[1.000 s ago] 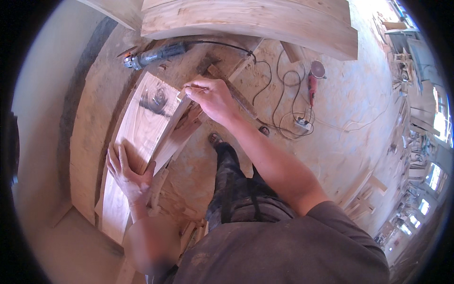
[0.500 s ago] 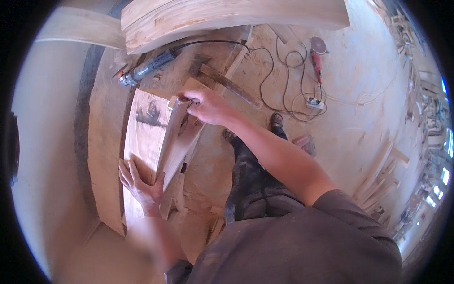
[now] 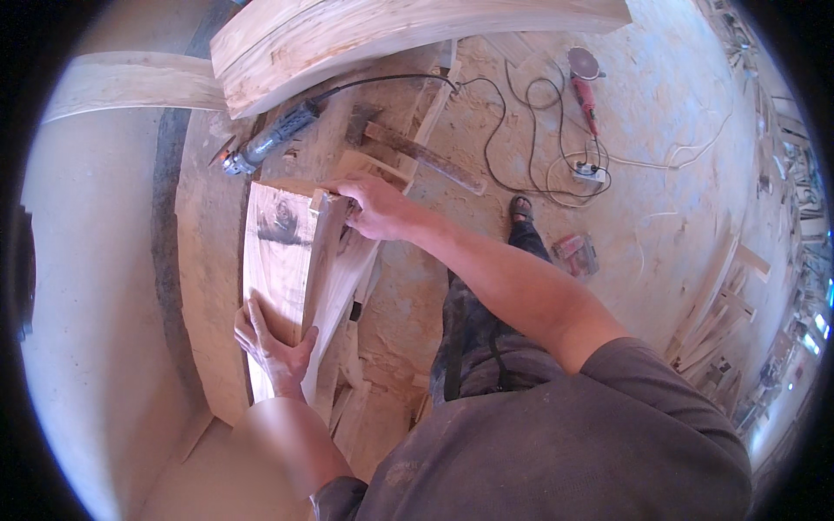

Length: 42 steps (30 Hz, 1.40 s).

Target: The person uses a nail gun to fasten a small wooden block to a larger plank, then hammers the joint to align it. They flip the plank and use an angle grinder to smooth the surface and edges. The person repeats hammering and grinding on the same plank.

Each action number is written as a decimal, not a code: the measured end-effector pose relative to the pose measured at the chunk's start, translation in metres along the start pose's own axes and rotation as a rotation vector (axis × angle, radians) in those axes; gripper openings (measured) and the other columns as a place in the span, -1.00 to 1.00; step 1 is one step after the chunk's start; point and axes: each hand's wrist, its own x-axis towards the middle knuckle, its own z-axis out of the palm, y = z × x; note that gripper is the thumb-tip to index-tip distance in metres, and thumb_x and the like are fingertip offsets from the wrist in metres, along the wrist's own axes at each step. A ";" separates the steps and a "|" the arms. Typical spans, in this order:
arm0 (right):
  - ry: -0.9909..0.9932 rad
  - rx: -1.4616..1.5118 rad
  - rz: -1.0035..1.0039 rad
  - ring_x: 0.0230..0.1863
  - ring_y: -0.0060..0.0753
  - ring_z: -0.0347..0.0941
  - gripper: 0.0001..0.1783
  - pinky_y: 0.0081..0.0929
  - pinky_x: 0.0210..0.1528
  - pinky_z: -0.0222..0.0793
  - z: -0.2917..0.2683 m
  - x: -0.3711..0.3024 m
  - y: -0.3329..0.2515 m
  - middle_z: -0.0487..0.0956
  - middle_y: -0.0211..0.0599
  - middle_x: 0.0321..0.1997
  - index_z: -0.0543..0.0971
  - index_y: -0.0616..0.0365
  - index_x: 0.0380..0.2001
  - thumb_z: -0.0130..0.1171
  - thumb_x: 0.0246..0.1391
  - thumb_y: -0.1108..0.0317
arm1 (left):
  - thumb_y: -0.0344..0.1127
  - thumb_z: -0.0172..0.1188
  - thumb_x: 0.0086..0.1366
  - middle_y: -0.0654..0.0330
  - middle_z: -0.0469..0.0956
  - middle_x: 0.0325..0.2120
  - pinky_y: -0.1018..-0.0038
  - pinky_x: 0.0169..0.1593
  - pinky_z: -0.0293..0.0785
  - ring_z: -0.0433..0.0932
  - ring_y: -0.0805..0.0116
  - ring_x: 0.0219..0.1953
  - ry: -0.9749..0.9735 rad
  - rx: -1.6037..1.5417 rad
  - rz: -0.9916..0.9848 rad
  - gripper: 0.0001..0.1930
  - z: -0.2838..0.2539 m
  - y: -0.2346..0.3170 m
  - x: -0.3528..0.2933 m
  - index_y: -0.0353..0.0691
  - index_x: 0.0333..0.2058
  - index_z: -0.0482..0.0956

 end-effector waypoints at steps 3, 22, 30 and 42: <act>0.003 -0.004 -0.025 0.28 0.01 0.49 -0.34 -0.18 0.34 0.38 0.002 -0.002 0.005 0.63 -0.04 0.18 0.59 0.14 0.25 0.26 0.00 0.66 | -0.09 0.64 -0.31 -0.10 0.26 0.24 -0.13 0.37 0.17 0.22 -0.19 0.29 -0.028 -0.019 -0.021 0.27 -0.003 0.003 0.000 -0.17 0.47 0.23; 0.248 0.003 -0.038 0.04 -0.10 0.52 -0.27 -0.27 0.14 0.43 -0.004 -0.053 -0.037 0.56 -0.09 -0.05 0.61 0.16 0.23 0.51 -0.12 0.45 | -0.36 0.53 -0.65 0.09 0.39 0.18 0.44 0.47 0.09 0.39 0.15 0.31 -0.417 -0.876 -0.305 0.37 -0.074 -0.003 0.032 -0.60 0.39 0.29; 0.327 0.107 -0.017 0.03 -0.08 0.46 -0.36 -0.26 0.04 0.49 -0.010 -0.069 -0.072 0.48 -0.08 -0.02 0.65 0.20 0.10 0.53 -0.16 0.53 | -0.37 0.48 -0.76 0.12 0.41 0.22 0.49 0.46 0.06 0.40 0.18 0.32 -0.532 -0.868 -0.269 0.41 -0.086 -0.017 0.046 -0.57 0.38 0.31; 0.302 0.004 0.166 -0.03 -0.19 0.47 -0.35 -0.36 -0.01 0.46 0.016 -0.091 -0.089 0.47 -0.16 -0.05 0.64 0.22 0.14 0.50 -0.13 0.51 | -0.41 0.57 -0.60 0.12 0.47 0.15 0.47 0.45 0.09 0.42 0.22 0.30 -0.750 -0.926 -0.211 0.26 -0.061 -0.070 0.066 -0.62 0.32 0.38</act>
